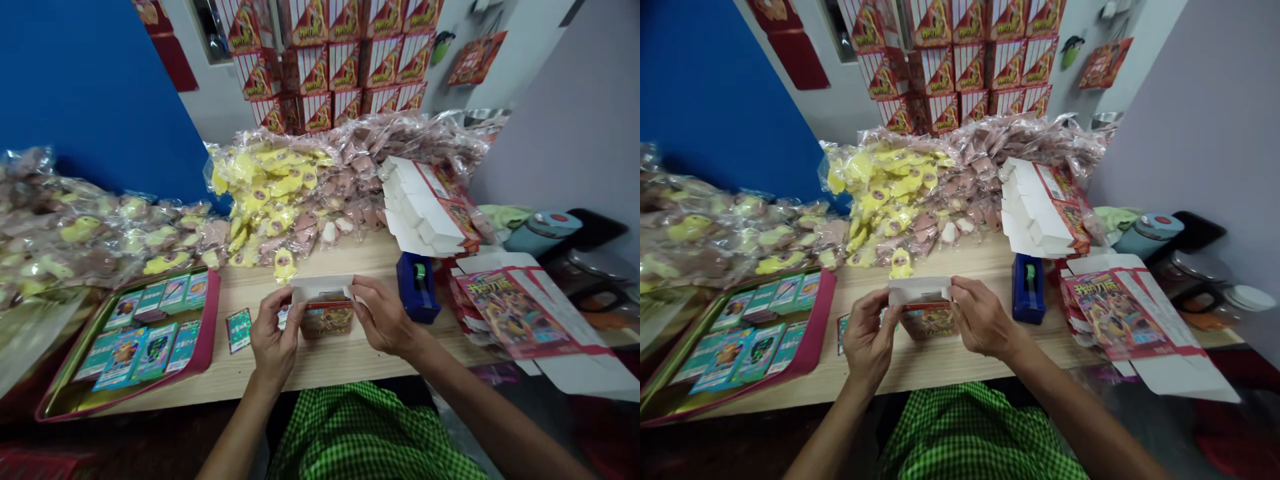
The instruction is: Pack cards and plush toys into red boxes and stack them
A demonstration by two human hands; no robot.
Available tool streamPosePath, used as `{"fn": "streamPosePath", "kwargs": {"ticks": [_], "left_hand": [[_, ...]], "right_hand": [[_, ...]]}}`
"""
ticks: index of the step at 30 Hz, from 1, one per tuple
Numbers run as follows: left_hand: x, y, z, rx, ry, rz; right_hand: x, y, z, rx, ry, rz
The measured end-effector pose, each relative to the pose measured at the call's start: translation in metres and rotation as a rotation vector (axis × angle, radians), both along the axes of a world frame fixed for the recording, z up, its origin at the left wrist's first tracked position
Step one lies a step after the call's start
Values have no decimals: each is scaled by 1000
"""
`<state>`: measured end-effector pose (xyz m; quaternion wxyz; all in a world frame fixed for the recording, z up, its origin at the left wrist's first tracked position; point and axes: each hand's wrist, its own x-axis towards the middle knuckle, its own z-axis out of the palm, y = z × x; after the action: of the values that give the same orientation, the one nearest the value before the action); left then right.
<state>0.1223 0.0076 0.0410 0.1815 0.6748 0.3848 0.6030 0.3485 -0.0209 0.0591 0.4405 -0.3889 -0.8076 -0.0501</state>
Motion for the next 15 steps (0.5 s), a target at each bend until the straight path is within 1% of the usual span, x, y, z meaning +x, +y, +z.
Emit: {"fn": "streamPosePath", "kwargs": {"ticks": [2,4,5,6,8,10,11,12,15], "left_hand": [[-2,-1,2,87,102,-2],[-5,-3,9,123,187,-27],[-6,-4,12,99,200,-51],[-6,-5,14,55,174,-75],[-6,-8,17,-59,43,-131],[-6,-9,17,-121,-82,-190],[-7,-8,16,-122,-100,-225],[-9,-8,16,-109,-85,-262],[-13,-8,14,-62,-6,-349]], "right_hand": [[1,4,5,35,-77,17],[3,7,16,-25,-131,59],[4,8,22,-76,-134,89],[4,8,27,-127,-119,120],[5,8,33,-198,-24,151],[5,5,34,-208,81,160],[5,3,34,-201,99,164],[5,1,33,-192,84,168],[6,-6,33,-191,-59,174]]}}
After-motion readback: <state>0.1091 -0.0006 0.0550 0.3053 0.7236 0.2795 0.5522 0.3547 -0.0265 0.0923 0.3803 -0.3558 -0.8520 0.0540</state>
